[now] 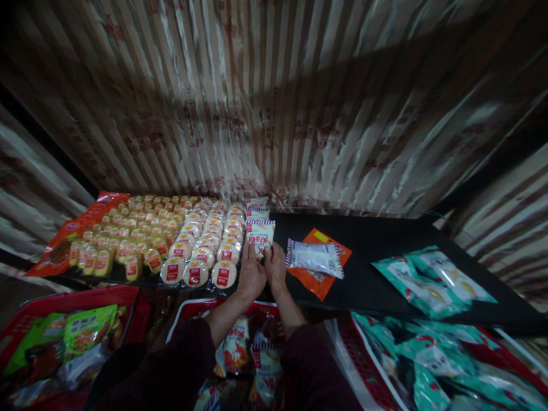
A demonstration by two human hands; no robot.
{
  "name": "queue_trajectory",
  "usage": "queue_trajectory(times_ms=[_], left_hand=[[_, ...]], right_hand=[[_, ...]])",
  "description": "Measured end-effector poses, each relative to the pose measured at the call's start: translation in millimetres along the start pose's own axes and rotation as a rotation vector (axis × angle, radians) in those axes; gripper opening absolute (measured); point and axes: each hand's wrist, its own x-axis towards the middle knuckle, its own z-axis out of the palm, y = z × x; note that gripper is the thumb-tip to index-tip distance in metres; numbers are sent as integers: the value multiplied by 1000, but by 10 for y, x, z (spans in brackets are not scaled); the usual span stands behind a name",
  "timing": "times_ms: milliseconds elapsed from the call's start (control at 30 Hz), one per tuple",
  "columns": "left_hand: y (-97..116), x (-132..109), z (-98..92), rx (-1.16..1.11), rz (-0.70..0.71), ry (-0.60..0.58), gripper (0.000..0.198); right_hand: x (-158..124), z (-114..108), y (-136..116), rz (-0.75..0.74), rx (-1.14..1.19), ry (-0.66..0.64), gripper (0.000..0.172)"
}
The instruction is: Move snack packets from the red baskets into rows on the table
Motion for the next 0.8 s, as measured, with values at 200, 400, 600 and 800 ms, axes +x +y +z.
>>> queue_trajectory(times_ms=[200,400,600,800], left_hand=[[-59,7,76,-27,11,25,58],[-63,-15,79,-20,-4,8,52],[-73,-30,53,17,15,-48,53],[-85,-41,56,38,7,-69,62]], right_hand=[[-1,28,-21,36,-37,-41,52],[-8,-2,-71,11,-25,-90,57],[18,-30,-135,52,7,-111,58],[80,-14,-128,18,-15,-81,58]])
